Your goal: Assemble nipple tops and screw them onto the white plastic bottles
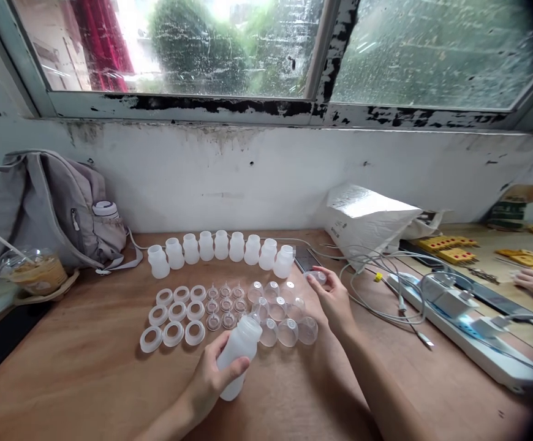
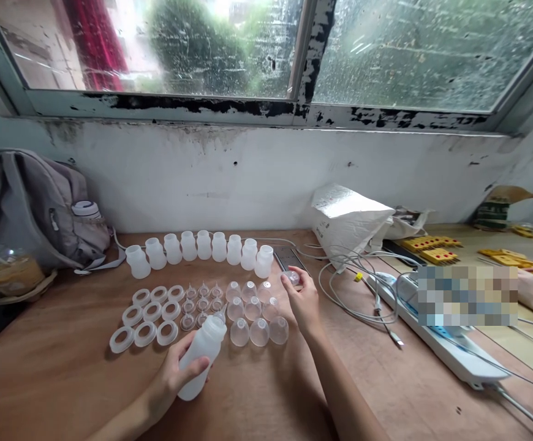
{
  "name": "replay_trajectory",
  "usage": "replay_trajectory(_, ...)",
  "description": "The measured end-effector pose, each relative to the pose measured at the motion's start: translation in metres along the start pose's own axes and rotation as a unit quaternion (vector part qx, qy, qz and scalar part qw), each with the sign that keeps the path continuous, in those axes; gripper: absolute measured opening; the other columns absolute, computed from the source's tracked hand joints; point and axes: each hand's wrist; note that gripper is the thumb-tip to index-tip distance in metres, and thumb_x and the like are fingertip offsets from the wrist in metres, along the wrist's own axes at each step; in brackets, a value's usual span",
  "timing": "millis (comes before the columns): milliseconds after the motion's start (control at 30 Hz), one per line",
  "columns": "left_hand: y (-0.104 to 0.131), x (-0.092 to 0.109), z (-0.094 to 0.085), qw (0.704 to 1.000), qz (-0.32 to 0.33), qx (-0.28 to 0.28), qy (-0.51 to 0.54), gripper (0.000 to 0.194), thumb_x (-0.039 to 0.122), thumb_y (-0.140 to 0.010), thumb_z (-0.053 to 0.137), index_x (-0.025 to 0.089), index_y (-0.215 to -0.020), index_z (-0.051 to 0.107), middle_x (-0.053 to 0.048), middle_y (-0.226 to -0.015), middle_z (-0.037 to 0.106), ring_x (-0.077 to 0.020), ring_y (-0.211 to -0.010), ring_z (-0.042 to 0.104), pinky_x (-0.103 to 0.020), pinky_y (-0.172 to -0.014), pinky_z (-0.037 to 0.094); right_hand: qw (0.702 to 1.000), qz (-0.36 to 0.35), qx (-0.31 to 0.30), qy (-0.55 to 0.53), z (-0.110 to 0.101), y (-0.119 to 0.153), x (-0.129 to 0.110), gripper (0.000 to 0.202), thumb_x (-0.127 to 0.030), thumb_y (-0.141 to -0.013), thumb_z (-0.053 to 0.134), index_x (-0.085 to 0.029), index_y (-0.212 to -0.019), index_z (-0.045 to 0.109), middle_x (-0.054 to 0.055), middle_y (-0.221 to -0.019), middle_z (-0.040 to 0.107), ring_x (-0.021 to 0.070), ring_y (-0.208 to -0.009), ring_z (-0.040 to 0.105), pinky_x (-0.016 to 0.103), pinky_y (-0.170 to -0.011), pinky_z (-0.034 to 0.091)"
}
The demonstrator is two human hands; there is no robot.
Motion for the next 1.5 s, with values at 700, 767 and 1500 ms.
replay_trajectory(700,0.000,0.000,0.001,0.999,0.005,0.020,-0.031,0.040,0.045,-0.071,0.061,0.014,-0.095,0.054,-0.001,-0.074,0.051,-0.0145,-0.068,0.046,-0.023,-0.061,0.036,0.994,-0.089,0.045,0.041,0.005,0.030,-0.039,0.027,-0.040,-0.079,0.049,-0.019,-0.093,0.057,0.007,-0.082,0.060,0.0195,-0.071,0.055,0.030,-0.061,0.042)
replay_trajectory(767,0.002,0.000,0.002,0.996,0.026,0.049,-0.063,0.040,0.044,-0.071,0.061,0.014,-0.096,0.053,-0.002,-0.076,0.054,-0.0154,-0.069,0.047,-0.023,-0.062,0.037,0.995,-0.085,-0.046,-0.033,0.011,0.056,-0.058,0.023,-0.039,-0.081,0.049,-0.021,-0.093,0.056,0.000,-0.063,0.052,0.0150,-0.054,0.048,0.026,-0.050,0.037)
replay_trajectory(1500,0.007,0.005,0.003,0.970,-0.148,-0.140,0.135,0.041,0.047,-0.058,0.063,0.008,-0.071,0.060,-0.002,-0.054,0.053,-0.0089,-0.040,0.043,-0.019,-0.037,0.029,0.932,-0.022,-0.336,-0.132,0.034,0.121,-0.082,0.034,-0.044,-0.080,0.049,-0.018,-0.059,0.046,-0.003,-0.052,0.039,0.0098,-0.049,0.036,0.023,-0.045,0.027)
Point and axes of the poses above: each hand's wrist, its own y-axis away from the middle knuckle, its own z-axis out of the palm, x = y × z
